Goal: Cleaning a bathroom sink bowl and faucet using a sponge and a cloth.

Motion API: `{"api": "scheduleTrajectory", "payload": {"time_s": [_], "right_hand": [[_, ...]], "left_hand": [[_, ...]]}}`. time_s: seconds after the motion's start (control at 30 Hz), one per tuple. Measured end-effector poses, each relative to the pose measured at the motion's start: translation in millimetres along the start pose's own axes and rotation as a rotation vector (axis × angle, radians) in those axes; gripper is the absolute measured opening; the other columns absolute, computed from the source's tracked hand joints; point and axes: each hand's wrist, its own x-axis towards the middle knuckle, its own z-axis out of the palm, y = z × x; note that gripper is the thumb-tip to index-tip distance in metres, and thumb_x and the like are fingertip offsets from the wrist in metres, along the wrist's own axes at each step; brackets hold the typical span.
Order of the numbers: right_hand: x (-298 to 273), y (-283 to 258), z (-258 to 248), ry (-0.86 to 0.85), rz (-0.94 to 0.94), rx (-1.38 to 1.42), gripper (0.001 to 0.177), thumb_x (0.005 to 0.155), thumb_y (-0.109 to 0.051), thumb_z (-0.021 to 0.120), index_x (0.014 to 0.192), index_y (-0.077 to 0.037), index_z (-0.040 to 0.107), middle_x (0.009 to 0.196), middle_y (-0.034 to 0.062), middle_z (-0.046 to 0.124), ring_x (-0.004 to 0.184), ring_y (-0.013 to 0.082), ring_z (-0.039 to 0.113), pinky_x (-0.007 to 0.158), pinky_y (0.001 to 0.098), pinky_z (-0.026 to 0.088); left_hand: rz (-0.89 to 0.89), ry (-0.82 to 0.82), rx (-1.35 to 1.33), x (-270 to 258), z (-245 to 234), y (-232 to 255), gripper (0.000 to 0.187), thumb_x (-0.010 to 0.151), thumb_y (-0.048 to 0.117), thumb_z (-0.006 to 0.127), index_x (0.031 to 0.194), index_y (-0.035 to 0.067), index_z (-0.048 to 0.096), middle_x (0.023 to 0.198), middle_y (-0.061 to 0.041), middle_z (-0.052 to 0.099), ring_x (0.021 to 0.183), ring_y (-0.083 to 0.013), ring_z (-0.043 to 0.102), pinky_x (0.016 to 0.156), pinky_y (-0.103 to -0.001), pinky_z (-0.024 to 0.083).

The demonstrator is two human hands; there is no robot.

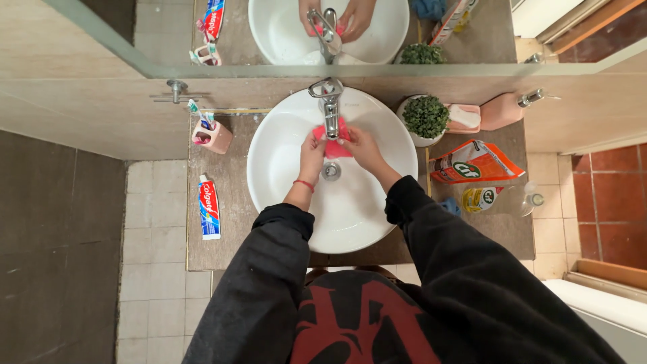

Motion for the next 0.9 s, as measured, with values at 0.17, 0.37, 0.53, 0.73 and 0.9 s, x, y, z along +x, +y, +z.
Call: {"api": "scheduleTrajectory", "payload": {"time_s": [0.17,0.37,0.53,0.73,0.9], "right_hand": [[-7.8,8.3,3.0,0.009,0.04,-0.04,0.03,0.097,-0.011,0.068,0.124,0.0,0.064,0.101,0.0053,0.072,0.088,0.0109,0.067,0.079,0.0292,0.057],[-10.6,-20.4,28.6,0.179,0.02,-0.281,0.022,0.098,-0.011,0.064,0.113,0.002,0.07,0.073,0.0079,0.067,0.064,0.0106,0.061,0.062,0.03,0.052],[-4.1,-11.7,19.1,0.229,-0.07,-0.324,0.019,0.097,-0.006,0.06,0.112,0.0,0.07,0.069,0.0097,0.062,0.063,0.0099,0.056,0.059,0.0311,0.05],[-10.3,-52.9,12.4,0.038,-0.074,-0.52,0.018,0.096,-0.007,0.065,0.113,-0.002,0.07,0.068,0.0161,0.058,0.059,0.0168,0.049,0.06,0.0353,0.046],[-2.7,-27.3,-1.7,-0.157,-0.1,-0.482,0.03,0.09,-0.006,0.065,0.12,-0.002,0.065,0.081,0.012,0.07,0.071,0.0151,0.062,0.069,0.0331,0.052]], "left_hand": [[0.086,0.1,-0.141,-7.1,15.6,11.5,0.029,0.105,0.007,0.052,0.132,-0.001,0.058,0.109,-0.006,0.073,0.092,-0.0091,0.068,0.079,-0.027,0.056],[0.017,0.165,-0.185,-24.1,19.7,18.7,0.028,0.105,0.008,0.054,0.132,0.002,0.053,0.109,-0.003,0.071,0.092,-0.0073,0.067,0.08,-0.025,0.056],[0.102,0.083,-0.024,-23.8,6.2,-4.2,0.033,0.097,0.003,0.063,0.13,0.002,0.059,0.095,0.001,0.069,0.075,-0.0032,0.056,0.066,-0.021,0.046],[0.085,0.213,0.035,-17.6,-6.8,-36.7,0.014,0.104,0.003,0.071,0.097,-0.006,0.064,0.072,0.005,0.052,0.062,-0.0028,0.039,0.053,-0.023,0.031],[0.039,0.224,0.001,-3.2,-12.0,-60.3,0.038,0.096,0.006,0.057,0.133,0.008,0.05,0.1,-0.001,0.069,0.083,-0.0072,0.062,0.074,-0.023,0.053]]}}
